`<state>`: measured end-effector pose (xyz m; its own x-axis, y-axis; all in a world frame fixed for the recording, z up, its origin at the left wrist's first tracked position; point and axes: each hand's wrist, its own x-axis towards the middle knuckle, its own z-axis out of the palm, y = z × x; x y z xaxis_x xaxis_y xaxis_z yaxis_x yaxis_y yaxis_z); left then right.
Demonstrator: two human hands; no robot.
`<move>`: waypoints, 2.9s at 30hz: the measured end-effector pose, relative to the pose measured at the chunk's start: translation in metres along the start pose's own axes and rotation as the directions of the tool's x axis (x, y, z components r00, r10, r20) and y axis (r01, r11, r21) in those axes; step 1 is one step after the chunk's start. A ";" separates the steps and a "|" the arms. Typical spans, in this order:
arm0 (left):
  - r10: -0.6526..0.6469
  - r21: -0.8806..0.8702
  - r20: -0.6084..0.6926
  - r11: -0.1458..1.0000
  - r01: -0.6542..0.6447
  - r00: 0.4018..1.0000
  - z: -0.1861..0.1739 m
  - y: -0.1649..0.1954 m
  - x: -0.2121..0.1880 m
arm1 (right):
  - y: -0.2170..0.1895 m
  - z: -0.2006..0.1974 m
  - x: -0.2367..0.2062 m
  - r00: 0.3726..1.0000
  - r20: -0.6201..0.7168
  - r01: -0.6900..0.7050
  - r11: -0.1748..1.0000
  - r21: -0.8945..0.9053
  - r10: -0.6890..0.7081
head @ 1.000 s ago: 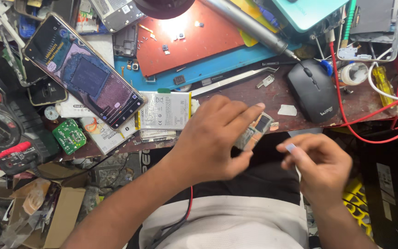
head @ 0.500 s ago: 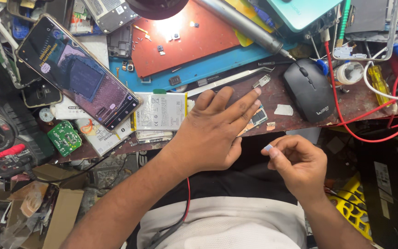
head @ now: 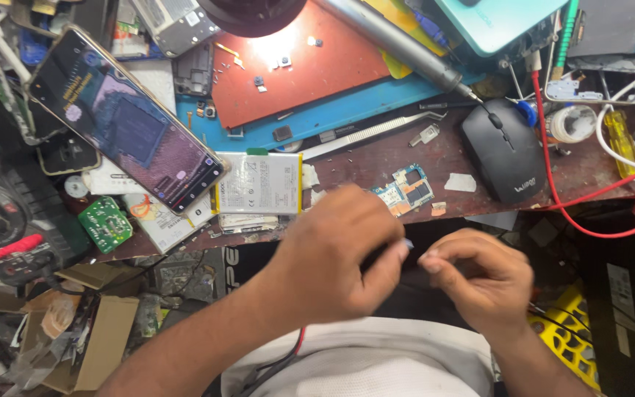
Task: The person works on a small circuit board at a cluttered repair bench. They use a hot air gun to heat the board, then remove a small component with tweezers and place it on the bench. The person continues to handle the board and component with both hands.
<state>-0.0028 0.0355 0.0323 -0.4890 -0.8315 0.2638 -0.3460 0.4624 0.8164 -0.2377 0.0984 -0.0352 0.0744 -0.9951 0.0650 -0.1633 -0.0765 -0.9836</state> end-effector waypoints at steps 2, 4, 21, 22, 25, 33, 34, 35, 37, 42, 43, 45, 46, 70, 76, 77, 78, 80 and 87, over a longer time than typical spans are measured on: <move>-0.011 0.152 -0.113 0.988 0.029 0.994 -0.011 -0.006 0.007 | -0.010 0.000 0.011 0.968 -0.064 0.194 0.886 -0.421 -0.242; -0.004 0.324 -0.212 0.943 0.074 0.977 -0.021 -0.016 0.018 | -0.019 -0.003 0.023 0.947 -0.049 0.224 0.761 -0.608 -0.318; -0.360 0.643 -0.360 0.573 0.508 0.861 -0.038 -0.057 0.084 | -0.035 0.007 0.046 0.958 -0.090 0.041 0.440 -0.897 -0.273; -0.354 0.646 -0.357 0.575 0.503 0.864 -0.037 -0.057 0.083 | -0.035 0.007 0.046 0.955 -0.087 0.047 0.437 -0.898 -0.282; -0.256 0.675 -0.381 0.579 0.457 0.888 -0.034 -0.055 0.079 | -0.035 0.002 0.044 0.943 -0.068 0.086 0.437 -0.895 -0.325; 0.161 0.806 -0.410 0.525 0.274 0.898 -0.021 -0.056 0.053 | -0.043 -0.013 0.030 0.914 -0.144 0.142 0.630 -0.764 -0.380; 0.154 0.813 -0.408 0.510 0.281 0.900 -0.022 -0.058 0.053 | -0.047 -0.013 0.029 0.911 -0.146 0.152 0.642 -0.752 -0.386; 0.148 0.820 -0.407 0.495 0.288 0.901 -0.025 -0.060 0.054 | -0.051 -0.014 0.029 0.908 -0.148 0.162 0.653 -0.740 -0.392; 0.123 0.830 -0.388 0.477 0.289 0.913 -0.029 -0.058 0.054 | -0.063 -0.013 0.029 0.906 -0.126 0.199 0.667 -0.718 -0.405; 0.202 0.830 -0.360 0.515 0.214 0.911 -0.033 -0.042 0.062 | -0.114 -0.034 0.061 0.792 -0.164 0.348 0.656 -0.669 -0.588; 0.202 0.828 -0.347 0.525 0.197 0.916 -0.032 -0.038 0.061 | -0.129 -0.044 0.072 0.762 -0.159 0.356 0.611 -0.707 -0.628; 0.186 0.820 -0.315 0.547 0.168 0.931 -0.031 -0.036 0.063 | -0.159 -0.064 0.099 0.724 -0.169 0.353 0.570 -0.742 -0.668; 0.180 0.816 -0.302 0.557 0.156 0.936 -0.030 -0.037 0.065 | -0.173 -0.075 0.120 0.711 -0.184 0.355 0.572 -0.739 -0.679; 0.274 0.828 -0.224 0.560 0.034 0.935 -0.041 -0.056 0.081 | -0.283 -0.071 0.378 0.895 -0.359 -0.266 0.330 -0.906 -0.265; 0.281 0.796 -0.192 0.605 -0.019 0.940 -0.036 -0.045 0.088 | -0.289 -0.081 0.381 0.908 -0.378 -0.281 0.407 -0.869 -0.179; 0.293 0.792 -0.195 0.609 -0.026 0.936 -0.035 -0.044 0.091 | -0.291 -0.083 0.383 0.915 -0.371 -0.278 0.416 -0.866 -0.159; 0.304 0.787 -0.198 0.616 -0.034 0.932 -0.035 -0.042 0.093 | -0.293 -0.084 0.384 0.921 -0.365 -0.278 0.424 -0.862 -0.139; 0.309 0.772 -0.195 0.634 -0.049 0.931 -0.031 -0.039 0.097 | -0.299 -0.088 0.384 0.934 -0.336 -0.254 0.440 -0.861 -0.118; 0.341 0.753 -0.171 0.650 -0.100 0.924 -0.016 -0.032 0.116 | -0.317 -0.081 0.373 0.946 -0.305 -0.296 0.684 -0.667 0.113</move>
<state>-0.0355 -0.0804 0.0452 -0.4328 -0.6637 0.6101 -0.7789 0.6160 0.1176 -0.2376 -0.2533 0.3146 -0.2478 -0.9688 0.0020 -0.7896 0.2007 -0.5799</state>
